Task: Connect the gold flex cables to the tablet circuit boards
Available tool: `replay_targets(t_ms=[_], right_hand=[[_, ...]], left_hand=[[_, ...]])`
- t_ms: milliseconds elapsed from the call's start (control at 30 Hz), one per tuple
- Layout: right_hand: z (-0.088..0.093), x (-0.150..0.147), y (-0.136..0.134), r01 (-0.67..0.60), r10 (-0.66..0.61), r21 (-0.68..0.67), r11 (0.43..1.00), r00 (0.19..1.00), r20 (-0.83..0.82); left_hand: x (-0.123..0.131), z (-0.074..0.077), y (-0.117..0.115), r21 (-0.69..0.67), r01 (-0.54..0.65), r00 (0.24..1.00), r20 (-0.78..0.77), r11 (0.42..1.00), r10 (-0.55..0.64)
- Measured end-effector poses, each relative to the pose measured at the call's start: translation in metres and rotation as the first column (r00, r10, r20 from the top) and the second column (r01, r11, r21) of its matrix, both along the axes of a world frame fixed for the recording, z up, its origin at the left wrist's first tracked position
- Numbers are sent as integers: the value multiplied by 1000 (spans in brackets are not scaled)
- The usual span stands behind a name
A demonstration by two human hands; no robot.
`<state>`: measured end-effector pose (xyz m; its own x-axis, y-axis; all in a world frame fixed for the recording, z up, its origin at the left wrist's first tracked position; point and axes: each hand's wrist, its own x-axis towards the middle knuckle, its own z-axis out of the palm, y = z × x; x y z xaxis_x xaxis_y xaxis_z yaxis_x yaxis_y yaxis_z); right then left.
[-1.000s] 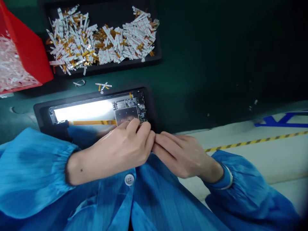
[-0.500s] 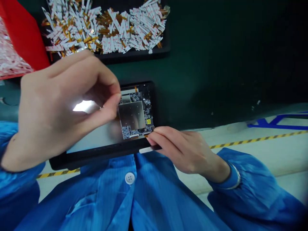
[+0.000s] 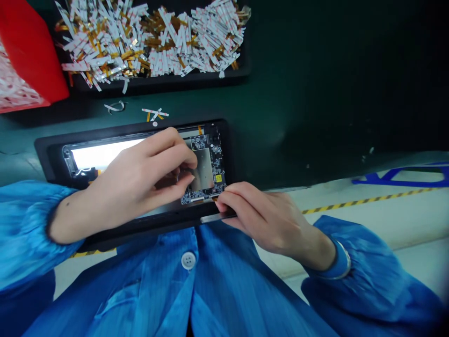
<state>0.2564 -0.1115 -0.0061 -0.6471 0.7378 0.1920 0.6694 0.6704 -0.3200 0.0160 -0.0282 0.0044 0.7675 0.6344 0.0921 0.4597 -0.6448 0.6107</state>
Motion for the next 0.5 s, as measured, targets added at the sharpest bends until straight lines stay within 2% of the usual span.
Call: replay_targets(t_ms=[100,267,500], right_hand=[[5,-3,2,-14,14,-10,1000,1000,20],[13,-4,6,-43,43,6,999,997,70],[4,-1,0,-20,19,66,998,1000,23]], left_hand=[[0,-1,0,7,20,1000,2,1000,-20],[-2,-5,2,-34,144,990,2,989,-144],[4,-9,3,175,321,947,-31,931,-321]])
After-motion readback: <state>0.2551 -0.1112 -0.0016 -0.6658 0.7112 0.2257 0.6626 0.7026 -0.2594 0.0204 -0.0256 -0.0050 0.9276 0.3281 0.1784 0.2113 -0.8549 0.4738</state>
